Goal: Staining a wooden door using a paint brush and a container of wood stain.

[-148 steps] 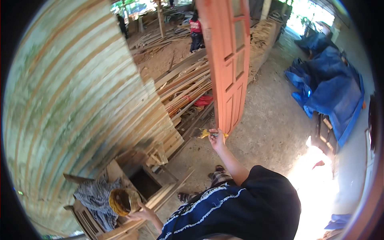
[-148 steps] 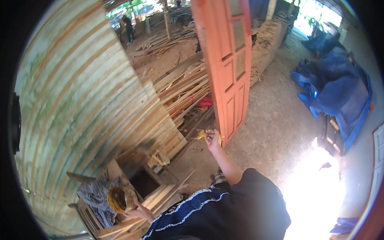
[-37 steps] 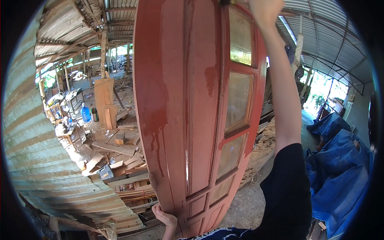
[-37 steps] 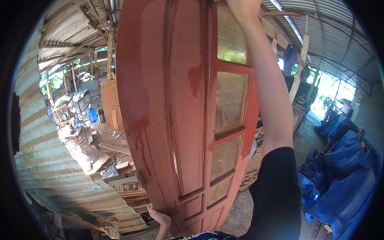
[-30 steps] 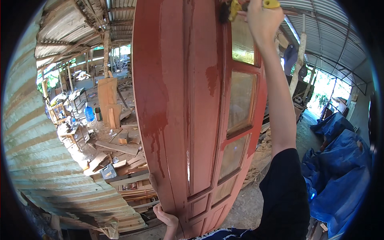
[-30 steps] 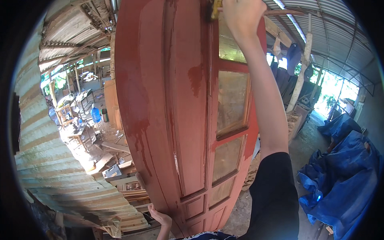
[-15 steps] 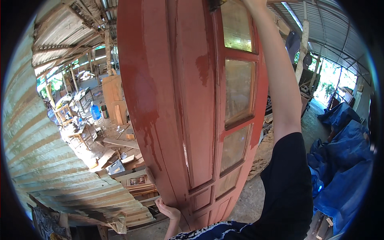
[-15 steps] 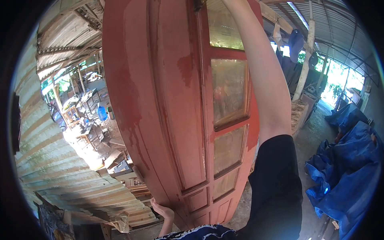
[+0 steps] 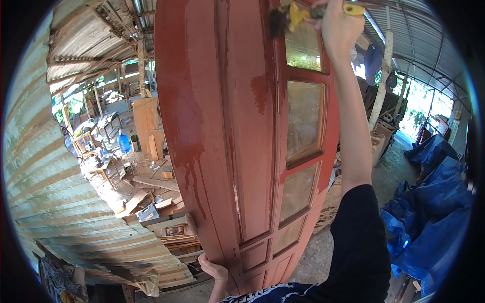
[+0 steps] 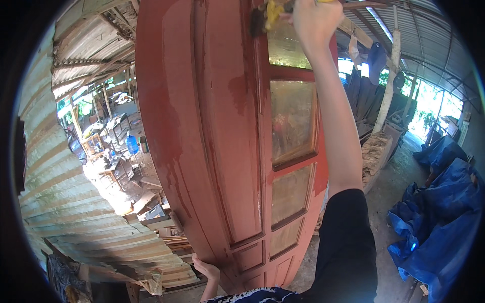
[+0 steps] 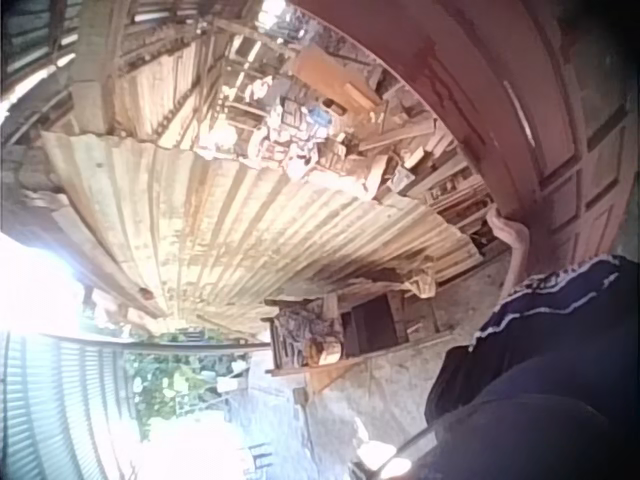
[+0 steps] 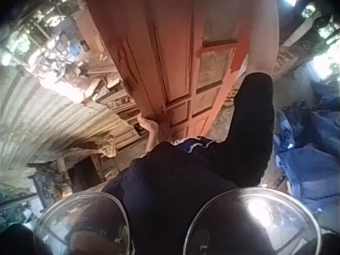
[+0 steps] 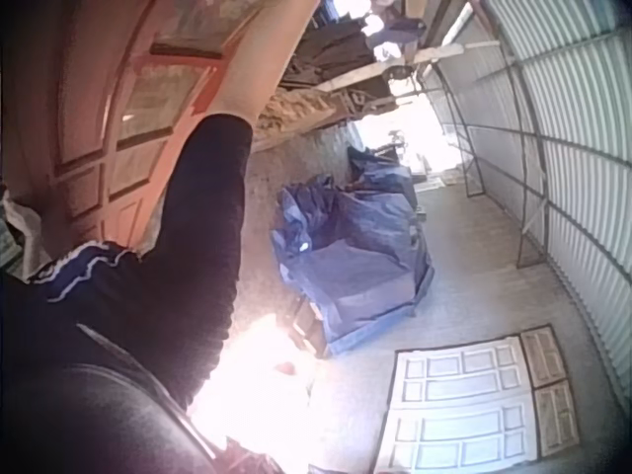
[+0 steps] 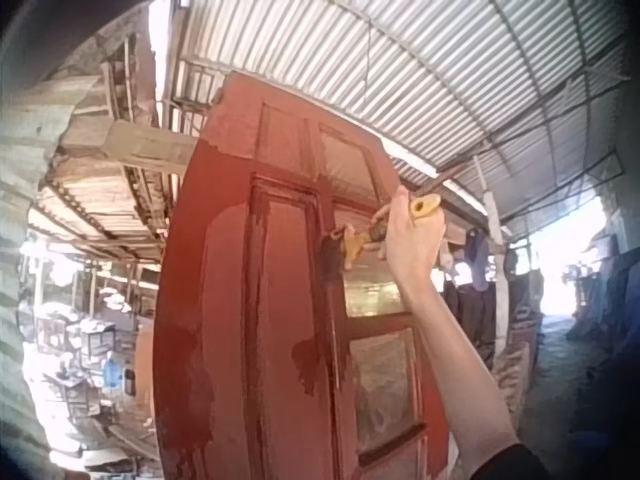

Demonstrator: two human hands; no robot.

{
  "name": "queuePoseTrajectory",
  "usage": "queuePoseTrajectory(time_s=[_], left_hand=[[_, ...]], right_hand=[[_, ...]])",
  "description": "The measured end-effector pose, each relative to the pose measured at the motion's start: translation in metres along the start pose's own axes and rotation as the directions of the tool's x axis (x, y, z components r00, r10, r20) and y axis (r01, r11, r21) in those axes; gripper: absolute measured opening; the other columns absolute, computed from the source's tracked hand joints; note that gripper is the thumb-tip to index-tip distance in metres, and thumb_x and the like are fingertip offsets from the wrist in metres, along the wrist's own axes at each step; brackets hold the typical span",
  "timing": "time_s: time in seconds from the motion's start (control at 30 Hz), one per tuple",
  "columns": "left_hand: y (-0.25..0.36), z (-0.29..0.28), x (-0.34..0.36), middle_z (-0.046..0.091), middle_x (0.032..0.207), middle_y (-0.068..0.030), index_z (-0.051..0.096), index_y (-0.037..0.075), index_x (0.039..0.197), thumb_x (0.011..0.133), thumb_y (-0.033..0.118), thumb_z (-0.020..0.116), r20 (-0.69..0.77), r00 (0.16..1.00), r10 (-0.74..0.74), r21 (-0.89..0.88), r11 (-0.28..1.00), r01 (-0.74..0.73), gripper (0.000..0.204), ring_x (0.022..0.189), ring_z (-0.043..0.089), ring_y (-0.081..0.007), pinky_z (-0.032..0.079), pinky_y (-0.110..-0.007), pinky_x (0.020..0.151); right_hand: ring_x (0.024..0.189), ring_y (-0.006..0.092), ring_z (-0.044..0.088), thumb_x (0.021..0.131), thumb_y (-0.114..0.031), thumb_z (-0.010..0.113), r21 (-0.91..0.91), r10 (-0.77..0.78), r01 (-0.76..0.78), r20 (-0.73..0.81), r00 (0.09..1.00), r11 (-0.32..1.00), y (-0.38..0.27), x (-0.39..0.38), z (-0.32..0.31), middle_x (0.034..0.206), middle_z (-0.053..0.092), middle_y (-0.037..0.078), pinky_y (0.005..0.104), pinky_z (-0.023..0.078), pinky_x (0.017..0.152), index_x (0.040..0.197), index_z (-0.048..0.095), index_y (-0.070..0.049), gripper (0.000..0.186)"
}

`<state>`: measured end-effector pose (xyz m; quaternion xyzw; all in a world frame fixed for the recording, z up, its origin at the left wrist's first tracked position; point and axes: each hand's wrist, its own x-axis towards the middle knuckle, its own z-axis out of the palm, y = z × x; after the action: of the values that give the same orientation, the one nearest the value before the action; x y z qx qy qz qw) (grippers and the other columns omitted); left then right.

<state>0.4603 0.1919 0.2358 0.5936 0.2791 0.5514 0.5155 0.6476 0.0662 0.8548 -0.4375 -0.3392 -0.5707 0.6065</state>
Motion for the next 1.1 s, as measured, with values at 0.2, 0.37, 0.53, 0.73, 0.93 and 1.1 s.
queuePoseTrajectory(time_s=[0.2,0.37,0.53,0.73,0.93,1.1], left_hand=[[-0.005,-0.001,0.002,0.049,0.080,-0.0131,0.051,-0.002,0.082,0.101,0.038,0.023,0.020,1.000,0.016,0.001,1.000,-0.016,0.052,0.075,0.048,-0.0268,0.040,-0.037,0.072],[0.001,-0.002,0.002,0.050,0.081,-0.0133,0.051,-0.003,0.083,0.101,0.039,0.022,0.016,0.998,0.063,0.002,0.998,-0.063,0.053,0.075,0.049,-0.0268,0.041,-0.038,0.072],[-0.006,0.002,-0.003,0.055,0.084,-0.0146,0.054,-0.004,0.089,0.101,0.039,0.023,-0.011,0.999,0.033,-0.005,0.999,-0.033,0.055,0.077,0.053,-0.0272,0.042,-0.038,0.073],[-0.007,0.000,-0.004,0.056,0.086,-0.0152,0.054,-0.003,0.091,0.101,0.039,0.023,-0.018,0.999,0.036,0.011,0.999,-0.036,0.054,0.078,0.053,-0.0279,0.043,-0.038,0.073],[-0.005,-0.001,-0.001,0.055,0.086,-0.0147,0.053,-0.002,0.089,0.102,0.040,0.021,0.039,0.999,0.022,0.003,1.000,-0.022,0.054,0.078,0.053,-0.0278,0.043,-0.038,0.074],[-0.013,-0.002,-0.001,0.053,0.082,-0.0140,0.053,-0.002,0.088,0.102,0.038,0.021,0.001,0.999,0.042,-0.008,0.999,-0.042,0.053,0.076,0.051,-0.0273,0.042,-0.037,0.072]], right_hand=[[0.033,0.0111,0.046,0.093,-0.031,0.053,-0.099,0.071,-0.041,0.325,0.943,0.994,0.009,-0.012,-0.028,0.056,0.059,0.007,0.0253,0.047,0.037,0.068,0.063,0.004,0.044],[0.038,0.0143,0.055,0.096,-0.025,0.051,-0.127,-0.203,0.299,0.485,0.850,0.946,0.006,0.012,-0.022,0.050,0.056,0.008,0.0263,0.046,0.035,0.062,0.060,0.003,0.045],[0.039,0.0135,0.054,0.096,-0.026,0.052,0.175,-0.063,0.041,0.121,0.991,0.984,0.011,0.042,0.024,0.053,0.057,0.006,0.0256,0.046,0.039,0.065,0.061,0.004,0.044],[0.040,0.0116,0.053,0.097,-0.028,0.050,0.319,-0.019,0.022,-0.013,1.000,0.948,0.040,0.026,0.025,0.055,0.058,0.005,0.0246,0.043,0.038,0.066,0.062,0.003,0.046],[0.045,0.0104,0.056,0.096,-0.022,0.052,0.309,0.096,-0.161,0.214,0.972,0.937,0.019,-0.077,-0.059,0.064,0.063,0.010,0.0244,0.048,0.037,0.069,0.061,0.006,0.040],[0.045,0.0112,0.056,0.094,-0.023,0.055,0.169,0.229,-0.372,0.544,0.808,0.913,-0.002,-0.098,-0.088,0.061,0.062,0.009,0.0248,0.048,0.036,0.065,0.062,0.004,0.040]])
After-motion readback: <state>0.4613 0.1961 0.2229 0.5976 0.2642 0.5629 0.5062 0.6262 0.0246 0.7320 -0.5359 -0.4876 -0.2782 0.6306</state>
